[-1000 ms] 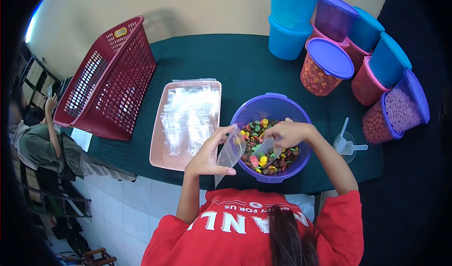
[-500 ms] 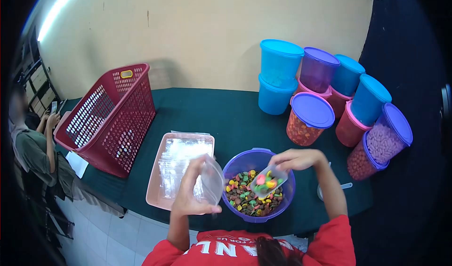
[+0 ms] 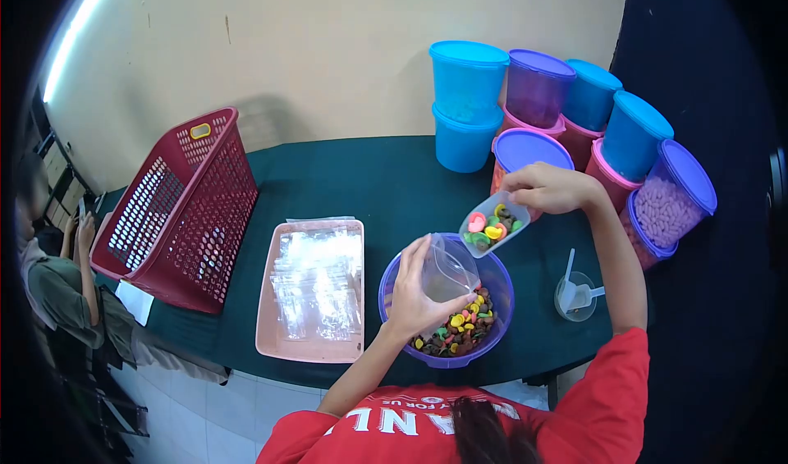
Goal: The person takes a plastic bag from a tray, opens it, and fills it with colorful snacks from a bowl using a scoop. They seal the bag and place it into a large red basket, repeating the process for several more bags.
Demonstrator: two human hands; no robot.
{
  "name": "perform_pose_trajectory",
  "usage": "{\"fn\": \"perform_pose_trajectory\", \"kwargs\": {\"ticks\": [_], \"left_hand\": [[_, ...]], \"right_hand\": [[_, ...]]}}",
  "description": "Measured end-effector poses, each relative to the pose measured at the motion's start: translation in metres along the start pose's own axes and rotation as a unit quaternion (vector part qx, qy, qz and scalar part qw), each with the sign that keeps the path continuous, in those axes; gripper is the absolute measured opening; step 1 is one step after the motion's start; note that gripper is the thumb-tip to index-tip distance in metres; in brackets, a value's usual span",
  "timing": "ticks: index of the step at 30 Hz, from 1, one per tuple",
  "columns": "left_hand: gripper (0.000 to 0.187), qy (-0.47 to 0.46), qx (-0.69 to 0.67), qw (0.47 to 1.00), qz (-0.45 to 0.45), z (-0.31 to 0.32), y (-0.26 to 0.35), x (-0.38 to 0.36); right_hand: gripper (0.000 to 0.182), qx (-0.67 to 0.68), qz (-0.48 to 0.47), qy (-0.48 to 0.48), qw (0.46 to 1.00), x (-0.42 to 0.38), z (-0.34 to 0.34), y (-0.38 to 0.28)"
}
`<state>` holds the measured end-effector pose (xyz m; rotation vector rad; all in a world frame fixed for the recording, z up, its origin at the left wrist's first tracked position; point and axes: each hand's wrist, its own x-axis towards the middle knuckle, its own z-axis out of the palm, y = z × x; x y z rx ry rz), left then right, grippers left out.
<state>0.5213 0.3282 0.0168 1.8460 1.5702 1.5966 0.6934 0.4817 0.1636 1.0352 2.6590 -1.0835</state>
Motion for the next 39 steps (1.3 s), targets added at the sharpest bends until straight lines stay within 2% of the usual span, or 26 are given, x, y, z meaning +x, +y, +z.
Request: {"fn": "perform_pose_trajectory", "kwargs": {"ticks": [1,2,4,6,8,9,12,15,16,17,18,20,22,24,25,27,30,31,34,36,38,39], "left_hand": [[0.087,0.005,-0.005,1.0,0.007,0.0,-0.001,0.0],[0.085,0.01,-0.01,1.0,0.015,0.001,-0.001,0.001],[0.081,0.01,0.008,1.0,0.014,0.003,-0.001,0.001],[0.078,0.015,-0.031,0.999,-0.004,0.005,-0.002,-0.001],[0.075,0.006,-0.027,1.0,-0.005,0.005,-0.009,-0.002],[0.074,0.005,-0.035,0.999,-0.004,0.003,-0.01,-0.003],[0.077,0.006,-0.031,0.999,-0.013,0.001,-0.008,-0.003],[0.085,0.038,-0.023,0.998,-0.049,0.0,-0.009,-0.003],[0.089,0.036,-0.029,0.997,-0.06,-0.001,-0.01,-0.003],[0.092,0.049,-0.03,0.997,-0.055,-0.001,-0.014,-0.005],[0.094,0.06,-0.029,0.997,-0.049,0.001,-0.017,-0.005],[0.096,0.079,-0.032,0.995,-0.044,0.002,-0.02,-0.006],[0.098,0.091,-0.032,0.995,-0.038,0.003,-0.021,-0.005],[0.099,0.102,-0.056,0.993,-0.03,0.003,-0.02,-0.006],[0.098,0.095,-0.047,0.994,-0.024,0.002,-0.019,-0.006],[0.097,0.092,-0.049,0.994,-0.016,0.001,-0.018,-0.007],[0.094,0.086,-0.042,0.995,-0.009,0.001,-0.017,-0.007],[0.092,0.079,-0.031,0.996,-0.009,0.0,-0.017,-0.008],[0.09,0.062,-0.001,0.997,-0.037,0.0,-0.012,-0.007],[0.089,0.071,0.004,0.997,-0.03,0.001,-0.013,-0.007],[0.089,0.094,0.007,0.995,-0.044,0.002,-0.013,-0.007],[0.089,0.095,0.007,0.994,-0.045,0.003,-0.013,-0.008]], "right_hand": [[0.02,-0.159,-0.029,0.044,0.986,0.001,0.007,-0.013],[0.02,-0.313,-0.056,0.087,0.944,0.003,0.014,-0.027],[0.02,-0.425,-0.049,0.064,0.902,0.002,0.042,-0.059],[0.022,-0.526,-0.091,0.038,0.845,0.01,0.073,-0.072],[0.023,-0.57,-0.126,0.065,0.809,0.016,0.103,-0.077],[0.026,-0.597,-0.114,0.061,0.792,0.013,0.107,-0.084],[0.022,-0.597,-0.087,0.09,0.792,-0.002,0.087,-0.093],[0.017,-0.459,-0.052,0.259,0.848,-0.021,0.058,-0.079],[0.017,-0.407,-0.04,0.323,0.853,-0.026,0.053,-0.073],[0.022,-0.439,0.004,0.331,0.835,-0.026,0.054,-0.065],[0.022,-0.442,0.005,0.329,0.835,-0.023,0.059,-0.054],[0.029,-0.536,-0.028,0.24,0.809,-0.007,0.083,-0.023],[0.049,-0.592,-0.052,0.205,0.778,0.016,0.12,0.005],[0.041,-0.583,-0.128,0.224,0.77,0.035,0.148,0.024],[0.041,-0.581,-0.125,0.224,0.773,0.044,0.158,0.03],[0.029,-0.58,-0.197,0.217,0.76,0.056,0.172,0.037],[0.02,-0.569,-0.175,0.171,0.785,0.065,0.18,0.039],[0.016,-0.551,-0.179,0.219,0.785,0.067,0.182,0.04],[0.014,-0.588,-0.168,0.169,0.773,0.073,0.176,0.034],[0.014,-0.575,-0.178,0.19,0.776,0.086,0.178,0.039],[0.013,-0.547,-0.161,0.1,0.816,0.09,0.172,0.031],[0.013,-0.547,-0.162,0.099,0.816,0.091,0.17,0.029]]}}
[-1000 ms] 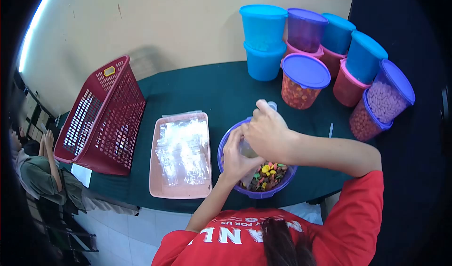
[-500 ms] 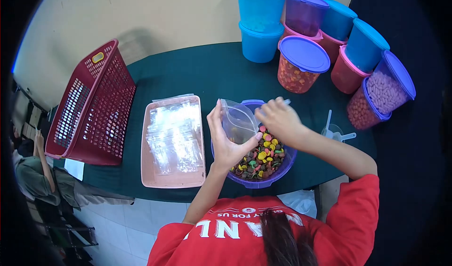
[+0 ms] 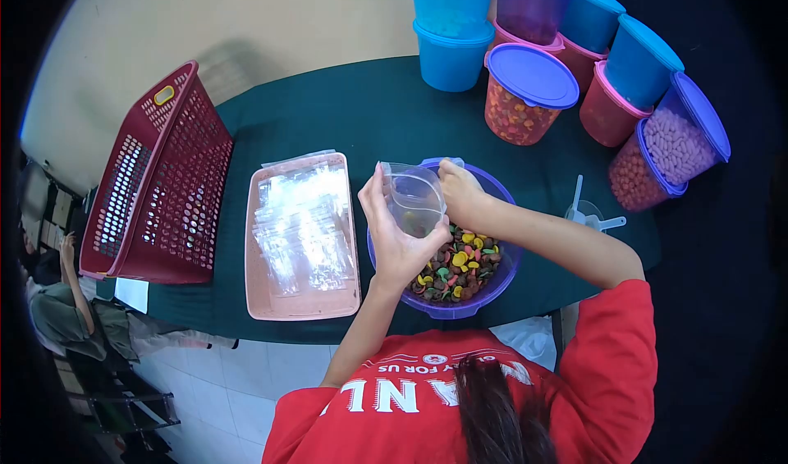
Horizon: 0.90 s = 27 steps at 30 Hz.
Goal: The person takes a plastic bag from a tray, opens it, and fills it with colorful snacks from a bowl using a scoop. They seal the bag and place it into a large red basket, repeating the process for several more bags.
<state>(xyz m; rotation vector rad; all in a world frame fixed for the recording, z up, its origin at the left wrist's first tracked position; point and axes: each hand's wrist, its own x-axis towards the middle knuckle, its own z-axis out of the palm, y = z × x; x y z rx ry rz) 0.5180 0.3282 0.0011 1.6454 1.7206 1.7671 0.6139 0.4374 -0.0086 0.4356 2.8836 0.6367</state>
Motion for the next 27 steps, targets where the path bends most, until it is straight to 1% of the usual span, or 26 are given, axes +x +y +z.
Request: {"fn": "perform_pose_trajectory", "kwargs": {"ticks": [2,3,5,6,8,9,11,12,16,19,21,22,24,25,27], "left_hand": [[0.088,0.019,0.006,0.999,-0.032,0.001,-0.003,-0.001],[0.088,0.022,0.007,0.999,-0.032,0.001,-0.005,-0.001],[0.088,0.028,0.013,0.998,-0.048,0.002,-0.007,-0.001],[0.088,0.03,0.012,0.998,-0.052,0.003,-0.007,-0.001],[0.087,0.04,-0.01,0.997,-0.058,0.003,-0.008,0.0],[0.087,0.042,-0.01,0.997,-0.06,0.003,-0.009,0.0],[0.088,0.035,-0.005,0.998,-0.055,0.003,-0.01,0.0],[0.088,0.036,-0.005,0.998,-0.057,0.003,-0.01,0.0],[0.088,0.029,-0.017,0.998,-0.06,0.003,-0.008,0.0],[0.089,0.025,-0.025,0.998,-0.058,0.002,-0.008,0.001],[0.089,0.019,-0.026,0.998,-0.051,0.003,-0.009,0.001],[0.09,0.019,-0.025,0.998,-0.047,0.003,-0.009,0.001],[0.09,0.017,-0.026,0.999,-0.041,0.003,-0.009,0.001],[0.09,0.014,-0.025,0.999,-0.036,0.003,-0.009,0.001],[0.09,0.014,-0.021,0.999,-0.032,0.002,-0.009,0.001]], "right_hand": [[0.013,0.027,-0.003,-0.074,0.997,0.003,-0.006,0.003],[0.013,0.026,-0.006,-0.073,0.997,0.003,-0.011,0.003],[0.011,0.059,0.014,-0.15,0.987,0.0,-0.023,0.004],[0.011,0.058,0.011,-0.152,0.987,-0.002,-0.028,0.006],[0.016,0.109,-0.003,-0.262,0.959,-0.007,-0.032,0.016],[0.016,0.108,-0.005,-0.263,0.959,-0.009,-0.032,0.019],[0.022,0.151,-0.022,-0.3,0.942,-0.014,-0.03,0.023],[0.019,0.15,-0.025,-0.306,0.94,-0.016,-0.03,0.023],[0.015,0.166,-0.019,-0.315,0.934,-0.023,-0.04,0.027],[0.012,0.195,-0.033,-0.319,0.927,-0.032,-0.046,0.032],[0.014,0.277,-0.045,-0.314,0.907,-0.038,-0.047,0.032],[0.014,0.279,-0.042,-0.313,0.907,-0.041,-0.041,0.03],[0.015,0.379,-0.055,-0.237,0.893,-0.045,-0.02,0.025],[0.015,0.379,-0.054,-0.236,0.893,-0.045,-0.012,0.024],[0.017,0.461,-0.062,-0.261,0.846,-0.043,-0.003,0.024]]}}
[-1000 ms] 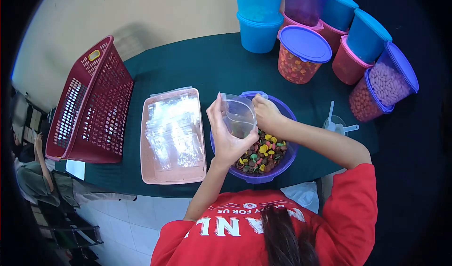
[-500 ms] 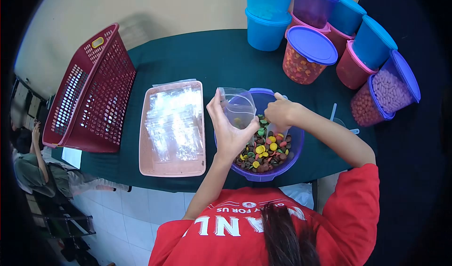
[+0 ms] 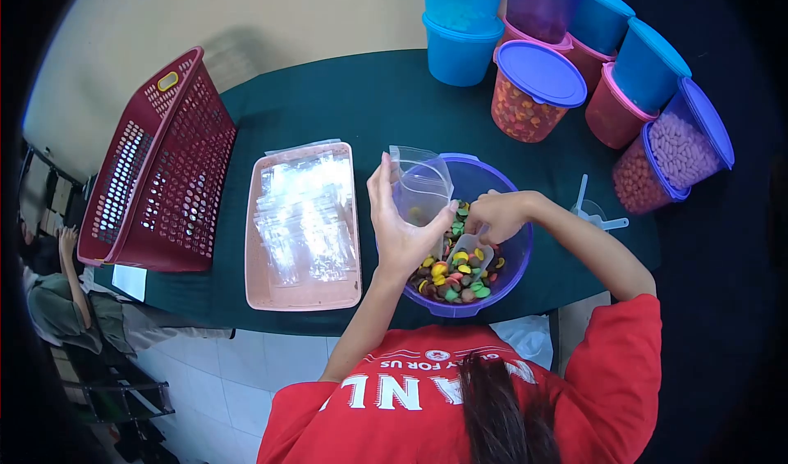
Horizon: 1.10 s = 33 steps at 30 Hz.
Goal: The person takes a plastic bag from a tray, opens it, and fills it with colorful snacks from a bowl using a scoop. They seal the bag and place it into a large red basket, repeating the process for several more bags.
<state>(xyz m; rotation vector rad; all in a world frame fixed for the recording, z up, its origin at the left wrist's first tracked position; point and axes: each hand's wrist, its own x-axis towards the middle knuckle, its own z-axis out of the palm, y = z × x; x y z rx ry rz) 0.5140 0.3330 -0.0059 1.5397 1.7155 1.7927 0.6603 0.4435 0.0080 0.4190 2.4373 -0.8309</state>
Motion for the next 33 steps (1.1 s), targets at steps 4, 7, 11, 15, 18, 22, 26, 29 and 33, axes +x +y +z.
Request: {"fn": "perform_pose_trajectory", "kwargs": {"ticks": [4,7,11,15,18,22,26,29,33], "left_hand": [[0.088,0.004,-0.045,0.999,-0.005,0.001,-0.002,-0.001],[0.086,-0.017,-0.054,0.998,0.01,0.0,0.0,0.0],[0.087,-0.026,-0.055,0.998,0.016,-0.002,0.005,0.003],[0.088,-0.008,-0.07,0.997,0.012,-0.002,0.002,0.001],[0.089,-0.022,-0.059,0.997,0.039,-0.001,0.006,0.001],[0.093,-0.089,-0.007,0.994,0.065,-0.001,0.012,0.0],[0.094,-0.118,0.011,0.99,0.079,0.001,0.015,-0.001],[0.094,-0.126,0.017,0.989,0.069,0.001,0.016,-0.003],[0.091,-0.114,0.034,0.99,0.081,0.002,0.016,-0.003]], "right_hand": [[0.02,0.009,0.011,0.041,0.999,-0.006,-0.011,-0.002],[0.024,-0.025,-0.06,0.131,0.989,-0.023,-0.017,-0.013],[0.022,0.031,-0.075,0.162,0.983,-0.045,-0.03,-0.009],[0.022,0.11,-0.026,0.228,0.967,-0.085,-0.055,-0.011],[0.024,0.11,-0.004,0.299,0.948,-0.109,-0.079,-0.014],[0.024,0.024,0.042,0.366,0.929,-0.114,-0.101,-0.034],[0.026,-0.193,0.067,0.358,0.911,-0.097,-0.101,-0.058],[0.021,-0.33,0.126,0.349,0.868,-0.088,-0.094,-0.073],[0.019,-0.34,0.145,0.329,0.869,-0.092,-0.092,-0.083]]}}
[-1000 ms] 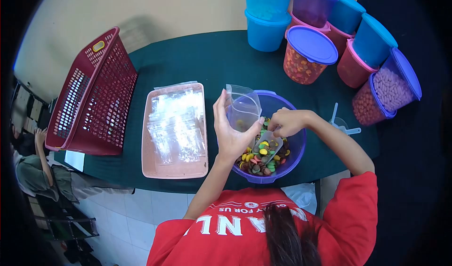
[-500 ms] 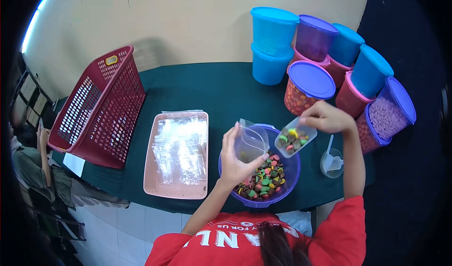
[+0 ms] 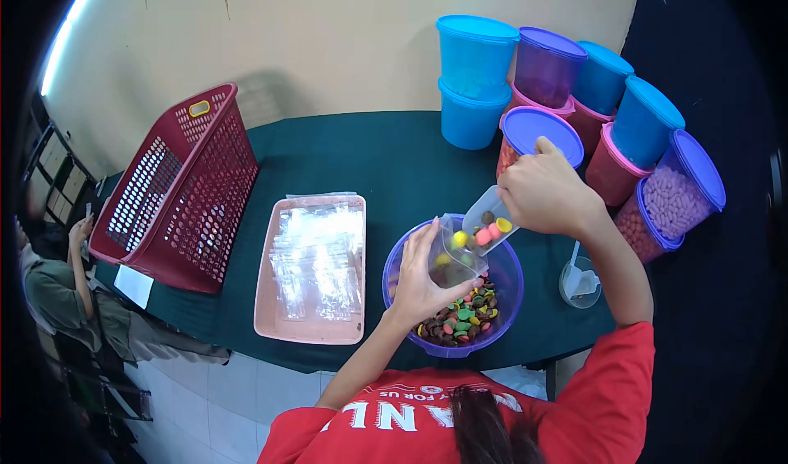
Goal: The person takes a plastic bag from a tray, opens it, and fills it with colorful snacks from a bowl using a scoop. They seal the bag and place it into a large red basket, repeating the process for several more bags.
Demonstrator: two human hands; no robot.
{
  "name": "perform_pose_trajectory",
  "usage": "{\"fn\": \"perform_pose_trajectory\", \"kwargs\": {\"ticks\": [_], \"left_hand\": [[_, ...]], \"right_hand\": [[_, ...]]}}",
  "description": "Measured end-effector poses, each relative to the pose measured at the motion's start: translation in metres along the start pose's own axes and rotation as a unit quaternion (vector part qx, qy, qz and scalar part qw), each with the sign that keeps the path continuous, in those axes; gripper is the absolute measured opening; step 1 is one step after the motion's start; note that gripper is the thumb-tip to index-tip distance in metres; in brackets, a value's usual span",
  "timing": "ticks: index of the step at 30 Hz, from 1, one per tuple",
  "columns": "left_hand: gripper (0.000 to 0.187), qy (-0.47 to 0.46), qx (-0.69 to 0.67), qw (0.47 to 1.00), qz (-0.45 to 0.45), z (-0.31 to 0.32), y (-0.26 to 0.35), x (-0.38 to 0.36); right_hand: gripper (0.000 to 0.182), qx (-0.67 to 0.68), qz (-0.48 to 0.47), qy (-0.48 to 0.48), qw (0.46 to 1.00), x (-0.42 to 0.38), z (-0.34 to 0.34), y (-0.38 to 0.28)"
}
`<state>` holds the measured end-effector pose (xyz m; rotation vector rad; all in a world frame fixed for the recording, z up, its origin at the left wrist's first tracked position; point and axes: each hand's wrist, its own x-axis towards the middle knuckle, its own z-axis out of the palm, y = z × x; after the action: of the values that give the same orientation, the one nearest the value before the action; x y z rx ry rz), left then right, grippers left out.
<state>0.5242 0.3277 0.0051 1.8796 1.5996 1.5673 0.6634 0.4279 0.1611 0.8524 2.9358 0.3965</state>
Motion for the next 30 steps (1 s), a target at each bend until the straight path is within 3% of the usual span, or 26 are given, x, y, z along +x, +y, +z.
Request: {"fn": "perform_pose_trajectory", "kwargs": {"ticks": [2,5,7,11,12,13,14,15,17,18,19,21,22,23,25,27,28,30], "left_hand": [[0.091,-0.001,0.003,1.0,-0.002,0.0,-0.001,0.0],[0.092,0.005,-0.009,1.0,-0.003,-0.001,-0.003,0.0],[0.091,0.02,-0.016,1.0,0.005,-0.002,-0.003,0.0],[0.091,0.027,-0.032,0.999,-0.027,-0.003,-0.003,0.003],[0.091,0.032,-0.032,0.999,-0.023,-0.002,-0.003,0.003],[0.092,0.037,-0.031,0.999,-0.02,-0.002,-0.004,0.003],[0.092,0.038,-0.031,0.999,-0.023,-0.001,-0.005,0.002],[0.093,0.047,-0.035,0.998,-0.015,0.0,-0.007,0.002],[0.094,0.063,-0.039,0.997,-0.006,0.0,-0.005,0.003],[0.094,0.073,-0.036,0.997,-0.003,-0.002,-0.002,0.004],[0.095,0.084,-0.032,0.996,0.001,-0.003,0.0,0.005],[0.097,0.09,-0.035,0.995,0.001,-0.003,0.009,0.0],[0.099,0.104,-0.06,0.993,-0.005,-0.006,0.023,-0.005],[0.1,0.119,-0.085,0.989,-0.011,-0.008,0.037,-0.01],[0.092,0.116,-0.296,0.948,0.004,-0.02,0.064,-0.022],[0.082,0.105,-0.266,0.957,0.047,-0.036,0.09,-0.029],[0.078,0.107,-0.239,0.963,0.063,-0.042,0.1,-0.032],[0.066,0.142,-0.228,0.96,0.078,-0.042,0.11,-0.042]], "right_hand": [[0.019,0.002,0.0,0.083,0.997,-0.007,0.004,0.006],[0.02,0.036,0.053,0.117,0.991,-0.024,0.002,0.017],[0.021,0.068,0.079,0.108,0.989,-0.039,0.007,0.016],[0.023,0.114,0.056,-0.073,0.989,-0.046,0.06,-0.01],[0.028,0.179,0.012,0.022,0.984,-0.046,0.081,-0.017],[0.035,0.242,-0.031,0.115,0.963,-0.047,0.093,-0.024],[0.046,0.312,-0.031,0.118,0.942,-0.046,0.095,-0.03],[0.045,0.439,-0.024,0.12,0.89,-0.042,0.092,-0.039],[0.045,0.511,-0.008,0.2,0.836,-0.037,0.111,-0.058],[0.05,0.614,0.013,0.171,0.77,-0.037,0.11,-0.066],[0.05,0.613,0.007,0.17,0.772,-0.038,0.11,-0.072],[0.063,0.756,-0.017,0.197,0.624,-0.041,0.108,-0.083],[0.077,0.731,-0.07,0.189,0.652,-0.045,0.101,-0.086],[0.087,0.773,-0.1,0.162,0.606,-0.053,0.092,-0.095],[0.093,0.744,-0.152,0.2,0.619,-0.063,0.077,-0.107],[0.092,0.708,-0.178,0.213,0.649,-0.074,0.059,-0.107],[0.087,0.783,-0.165,0.227,0.556,-0.078,0.055,-0.118],[0.068,0.722,-0.155,0.296,0.606,-0.085,0.055,-0.116]]}}
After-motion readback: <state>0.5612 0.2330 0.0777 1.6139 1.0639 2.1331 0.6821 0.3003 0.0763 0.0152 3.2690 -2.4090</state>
